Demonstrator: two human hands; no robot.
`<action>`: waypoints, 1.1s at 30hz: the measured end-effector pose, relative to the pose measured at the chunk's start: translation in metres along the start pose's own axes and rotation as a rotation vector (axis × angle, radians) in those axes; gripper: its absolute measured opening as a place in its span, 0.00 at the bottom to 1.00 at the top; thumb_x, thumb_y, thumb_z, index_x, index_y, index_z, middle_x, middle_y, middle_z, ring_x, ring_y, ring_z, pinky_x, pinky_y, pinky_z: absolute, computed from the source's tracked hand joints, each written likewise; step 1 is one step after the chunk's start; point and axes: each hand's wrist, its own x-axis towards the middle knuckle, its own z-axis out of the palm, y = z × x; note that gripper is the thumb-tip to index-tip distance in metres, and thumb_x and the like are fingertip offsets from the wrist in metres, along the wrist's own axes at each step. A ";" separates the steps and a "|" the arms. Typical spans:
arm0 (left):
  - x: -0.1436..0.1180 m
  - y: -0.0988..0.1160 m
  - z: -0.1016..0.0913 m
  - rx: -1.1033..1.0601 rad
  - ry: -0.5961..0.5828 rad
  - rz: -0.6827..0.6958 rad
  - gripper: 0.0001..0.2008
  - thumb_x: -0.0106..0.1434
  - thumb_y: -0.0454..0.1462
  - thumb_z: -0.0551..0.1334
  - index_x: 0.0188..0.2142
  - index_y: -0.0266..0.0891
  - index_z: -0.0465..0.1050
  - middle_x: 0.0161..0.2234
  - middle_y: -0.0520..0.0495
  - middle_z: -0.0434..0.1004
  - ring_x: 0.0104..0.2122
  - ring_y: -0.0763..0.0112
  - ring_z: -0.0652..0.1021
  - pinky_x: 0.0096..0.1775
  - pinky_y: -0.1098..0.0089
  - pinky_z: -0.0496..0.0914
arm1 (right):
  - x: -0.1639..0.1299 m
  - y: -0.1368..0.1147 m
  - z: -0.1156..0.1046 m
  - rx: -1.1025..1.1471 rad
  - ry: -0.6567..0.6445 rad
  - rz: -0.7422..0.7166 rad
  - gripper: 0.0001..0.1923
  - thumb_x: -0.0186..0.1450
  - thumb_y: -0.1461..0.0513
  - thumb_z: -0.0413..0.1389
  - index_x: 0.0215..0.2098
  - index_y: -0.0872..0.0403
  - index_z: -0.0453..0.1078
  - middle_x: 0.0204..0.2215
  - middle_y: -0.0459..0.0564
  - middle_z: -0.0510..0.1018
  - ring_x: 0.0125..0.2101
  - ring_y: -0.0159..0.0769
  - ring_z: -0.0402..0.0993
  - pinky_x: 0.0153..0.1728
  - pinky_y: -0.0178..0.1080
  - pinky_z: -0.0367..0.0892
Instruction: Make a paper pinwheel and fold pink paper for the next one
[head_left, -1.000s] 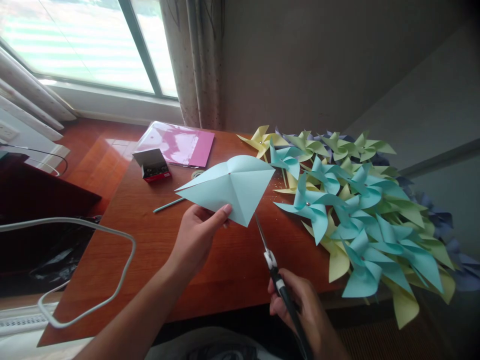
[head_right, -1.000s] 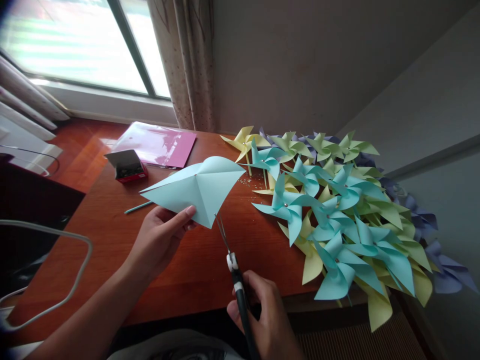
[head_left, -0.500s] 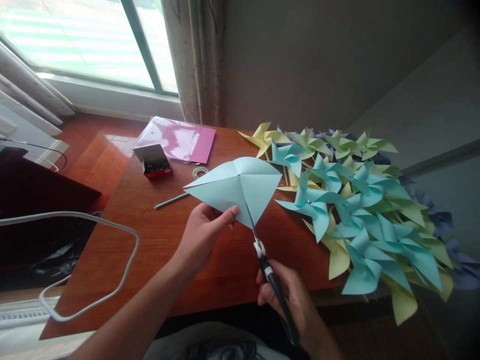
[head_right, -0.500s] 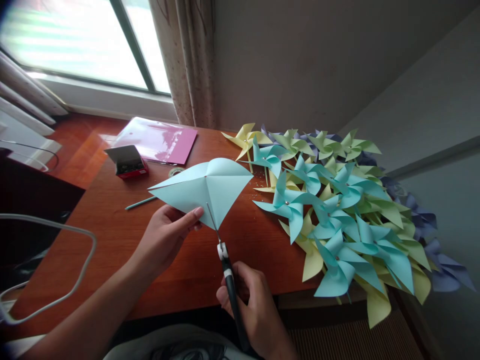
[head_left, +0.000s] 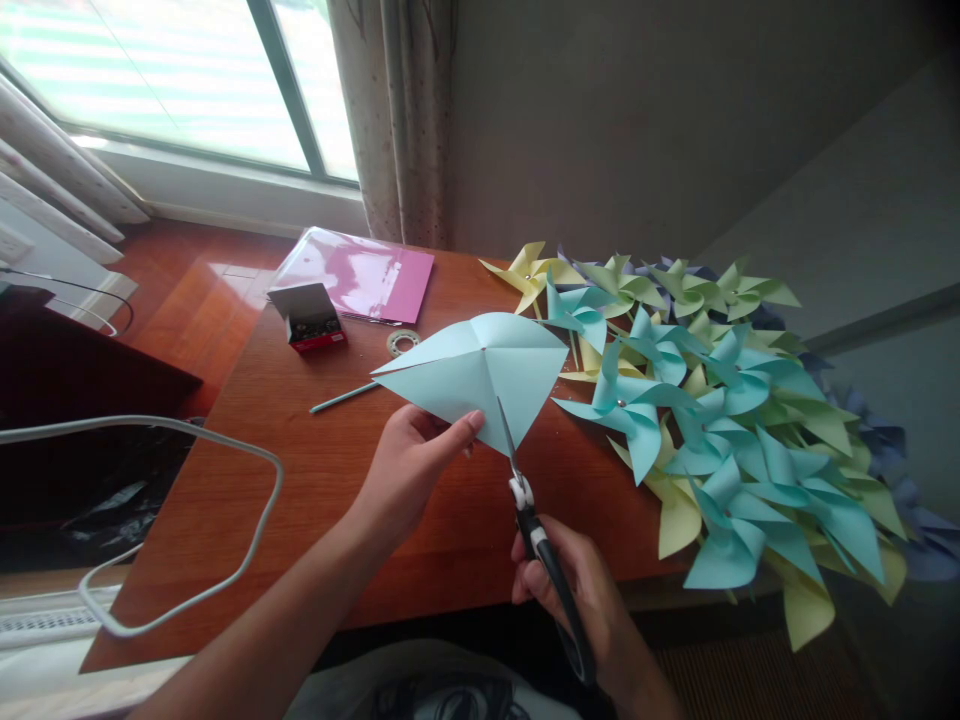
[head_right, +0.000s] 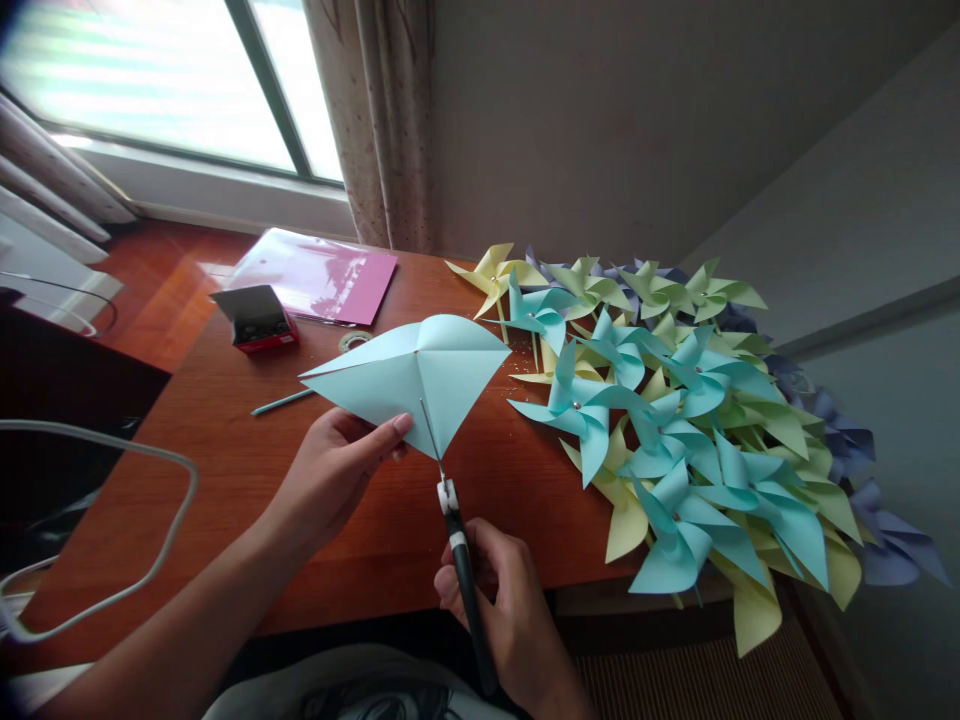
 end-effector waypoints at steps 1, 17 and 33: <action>0.000 0.000 0.000 0.002 0.000 -0.001 0.11 0.57 0.39 0.74 0.28 0.36 0.77 0.23 0.51 0.78 0.26 0.73 0.74 0.30 0.73 0.67 | 0.000 0.000 0.000 0.004 0.002 0.001 0.28 0.62 0.38 0.58 0.36 0.55 0.67 0.23 0.44 0.69 0.25 0.33 0.67 0.28 0.35 0.62; 0.000 0.002 0.001 0.015 -0.006 0.005 0.10 0.57 0.40 0.73 0.27 0.37 0.77 0.23 0.51 0.78 0.26 0.72 0.74 0.31 0.72 0.67 | 0.000 0.004 0.002 0.040 0.012 0.024 0.28 0.61 0.38 0.59 0.33 0.55 0.67 0.23 0.44 0.70 0.26 0.34 0.69 0.29 0.35 0.62; 0.000 0.004 0.002 0.016 0.015 0.010 0.11 0.54 0.41 0.74 0.26 0.36 0.77 0.23 0.48 0.78 0.25 0.70 0.75 0.30 0.71 0.67 | 0.001 0.007 0.003 0.018 0.049 0.005 0.25 0.63 0.41 0.59 0.33 0.55 0.68 0.22 0.45 0.72 0.24 0.34 0.70 0.28 0.36 0.64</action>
